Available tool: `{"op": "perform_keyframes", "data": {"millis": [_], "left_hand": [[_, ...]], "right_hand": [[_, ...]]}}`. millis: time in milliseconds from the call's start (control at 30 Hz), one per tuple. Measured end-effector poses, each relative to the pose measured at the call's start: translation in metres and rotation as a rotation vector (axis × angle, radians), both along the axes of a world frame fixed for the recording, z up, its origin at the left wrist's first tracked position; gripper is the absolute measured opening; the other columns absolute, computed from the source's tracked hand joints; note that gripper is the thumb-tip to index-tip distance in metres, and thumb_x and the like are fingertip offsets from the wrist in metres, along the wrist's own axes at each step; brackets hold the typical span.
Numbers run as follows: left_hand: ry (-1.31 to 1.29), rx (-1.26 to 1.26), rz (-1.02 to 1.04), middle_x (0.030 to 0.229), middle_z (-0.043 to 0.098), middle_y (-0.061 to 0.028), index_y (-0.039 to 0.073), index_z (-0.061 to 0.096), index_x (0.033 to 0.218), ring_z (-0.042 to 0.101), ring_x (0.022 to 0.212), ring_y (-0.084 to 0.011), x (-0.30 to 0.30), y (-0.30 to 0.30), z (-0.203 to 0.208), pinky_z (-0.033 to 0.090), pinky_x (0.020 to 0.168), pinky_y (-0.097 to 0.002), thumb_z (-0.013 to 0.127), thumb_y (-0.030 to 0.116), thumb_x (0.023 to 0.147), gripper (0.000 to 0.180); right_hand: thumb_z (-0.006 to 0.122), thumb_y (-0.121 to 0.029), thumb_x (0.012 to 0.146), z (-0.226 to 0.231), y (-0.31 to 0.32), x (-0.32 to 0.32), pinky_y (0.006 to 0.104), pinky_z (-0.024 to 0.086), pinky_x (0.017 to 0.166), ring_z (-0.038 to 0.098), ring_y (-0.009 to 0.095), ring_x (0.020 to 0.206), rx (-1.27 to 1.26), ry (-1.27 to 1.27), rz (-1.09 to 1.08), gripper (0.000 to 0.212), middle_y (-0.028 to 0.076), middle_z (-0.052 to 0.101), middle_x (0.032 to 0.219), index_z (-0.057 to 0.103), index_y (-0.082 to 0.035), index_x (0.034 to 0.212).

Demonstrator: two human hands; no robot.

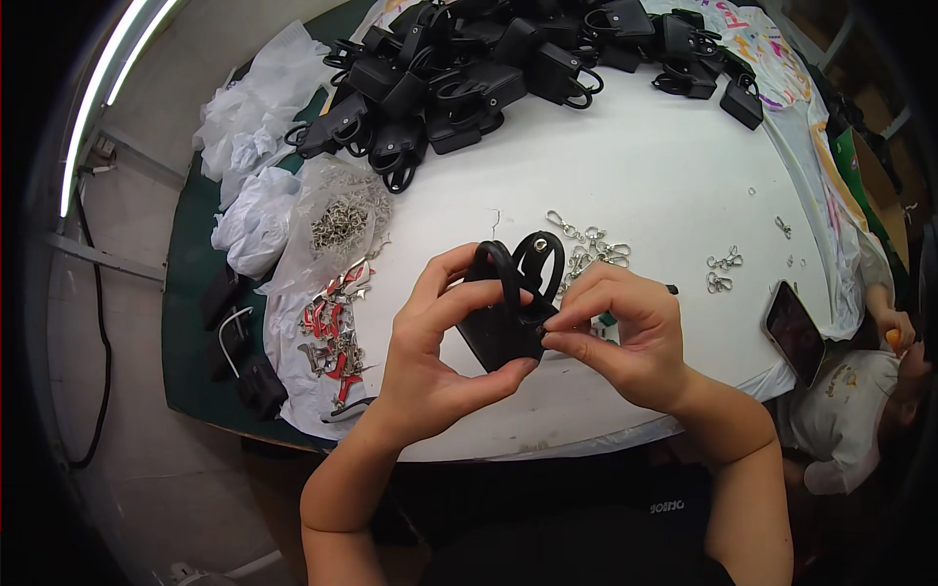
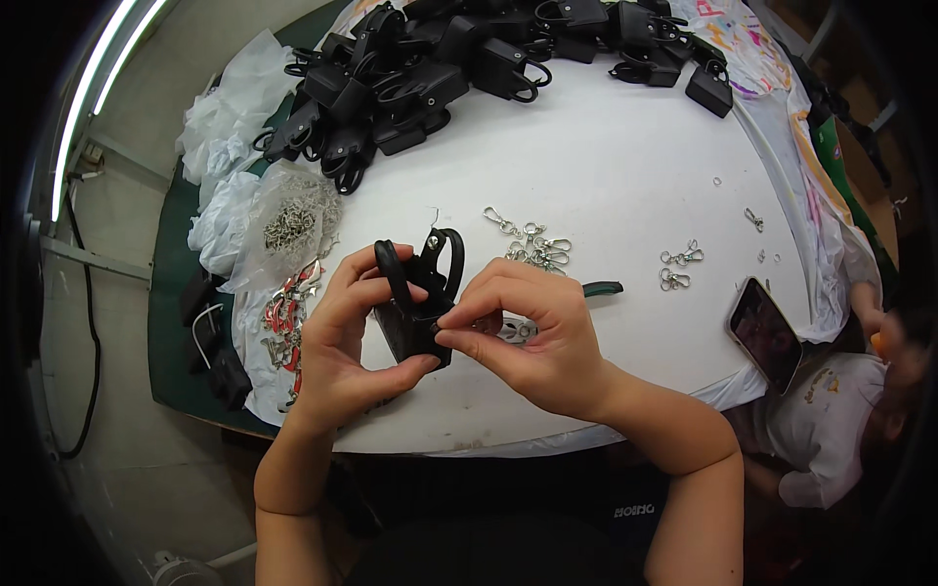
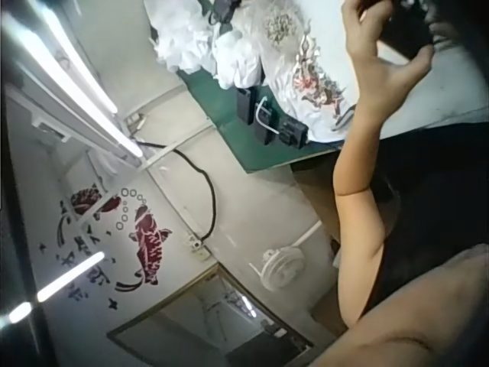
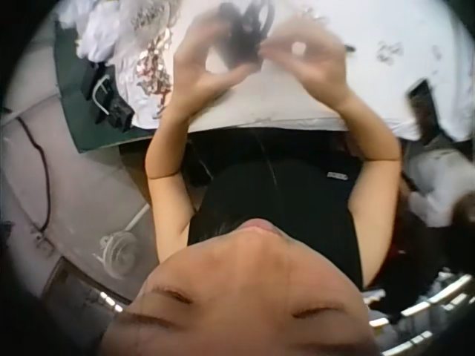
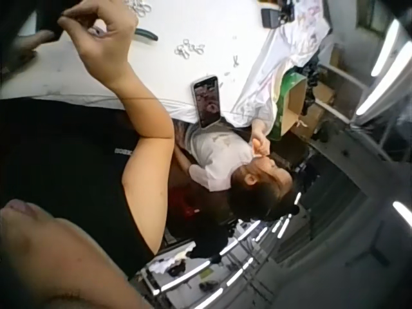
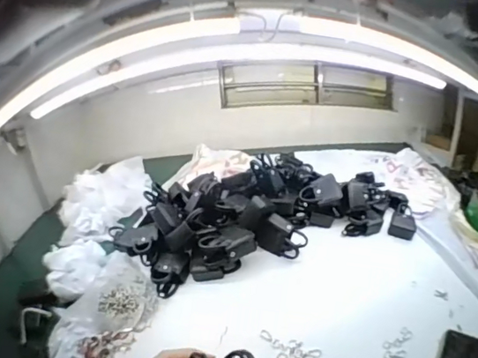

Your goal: The person assembles lock components by hand and using pliers, attaching metal chains and rings to black lock bodies one at a time on a work table.

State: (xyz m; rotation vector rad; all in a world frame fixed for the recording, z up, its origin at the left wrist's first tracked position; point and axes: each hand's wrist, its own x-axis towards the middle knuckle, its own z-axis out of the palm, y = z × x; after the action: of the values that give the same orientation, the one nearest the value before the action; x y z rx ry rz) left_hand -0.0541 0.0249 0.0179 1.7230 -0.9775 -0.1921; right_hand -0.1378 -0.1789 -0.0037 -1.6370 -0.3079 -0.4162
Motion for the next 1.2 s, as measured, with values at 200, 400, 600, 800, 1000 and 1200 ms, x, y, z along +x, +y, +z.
{"op": "perform_keyframes", "data": {"millis": [200,400,600,800,1000,1200], "left_hand": [[-0.215,0.04,0.086,0.131,0.052,-0.0213,0.004,0.069,0.111,0.059,0.115,-0.0345,-0.015,0.004,0.004,0.05,0.096,-0.0416,0.086,0.007,0.062,0.051],[-0.429,0.135,0.308,0.121,0.052,-0.0171,0.01,0.073,0.107,0.051,0.111,-0.0348,-0.045,0.003,0.0,0.046,0.089,-0.0423,0.091,0.013,0.06,0.051],[-0.472,0.015,0.192,0.112,0.052,-0.0137,0.008,0.068,0.098,0.055,0.103,-0.0325,-0.065,0.044,-0.029,0.047,0.084,-0.0409,0.092,0.01,0.061,0.045],[-0.334,0.585,0.337,0.107,0.058,-0.0113,0.007,0.065,0.099,0.057,0.102,-0.0329,-0.057,0.121,-0.017,0.048,0.088,-0.0427,0.09,0.016,0.063,0.045],[-0.431,0.55,0.369,0.11,0.063,-0.015,0.001,0.064,0.092,0.06,0.102,-0.0348,-0.062,0.145,-0.041,0.052,0.085,-0.0433,0.09,0.018,0.064,0.042],[-0.475,0.545,0.345,0.108,0.061,-0.0181,-0.003,0.063,0.081,0.06,0.097,-0.0345,-0.061,0.153,-0.042,0.052,0.082,-0.042,0.085,0.015,0.072,0.03]], "right_hand": [[0.079,0.001,0.081,0.0,0.012,-0.003,0.0251,0.048,0.063,0.06,0.011,0.069,0.028,0.027,-0.091,0.018,0.005,0.066,0.083,0.072,-0.002,0.096],[0.073,0.003,0.085,-0.013,0.017,-0.003,0.0266,0.048,0.067,0.06,0.015,0.075,-0.056,-0.09,-0.134,0.012,0.008,0.064,0.087,0.068,-0.002,0.095],[0.07,0.004,0.083,-0.01,0.024,0.0,0.0317,0.041,0.063,0.051,0.023,0.071,-0.297,-0.228,-0.279,0.015,0.006,0.061,0.086,0.062,-0.004,0.093],[0.073,0.004,0.078,-0.007,0.015,0.002,0.0337,0.045,0.064,0.056,0.022,0.072,-0.443,-0.44,-0.016,0.02,0.006,0.062,0.086,0.064,-0.005,0.093],[0.078,0.002,0.077,-0.003,0.018,-0.008,0.0334,0.048,0.065,0.06,0.023,0.074,-0.354,-0.208,0.199,0.02,0.009,0.064,0.089,0.066,-0.003,0.093],[0.079,0.0,0.077,-0.004,0.029,-0.021,0.0332,0.046,0.065,0.058,0.022,0.077,-0.389,-0.08,0.235,0.02,0.008,0.062,0.092,0.067,-0.004,0.093]]}}
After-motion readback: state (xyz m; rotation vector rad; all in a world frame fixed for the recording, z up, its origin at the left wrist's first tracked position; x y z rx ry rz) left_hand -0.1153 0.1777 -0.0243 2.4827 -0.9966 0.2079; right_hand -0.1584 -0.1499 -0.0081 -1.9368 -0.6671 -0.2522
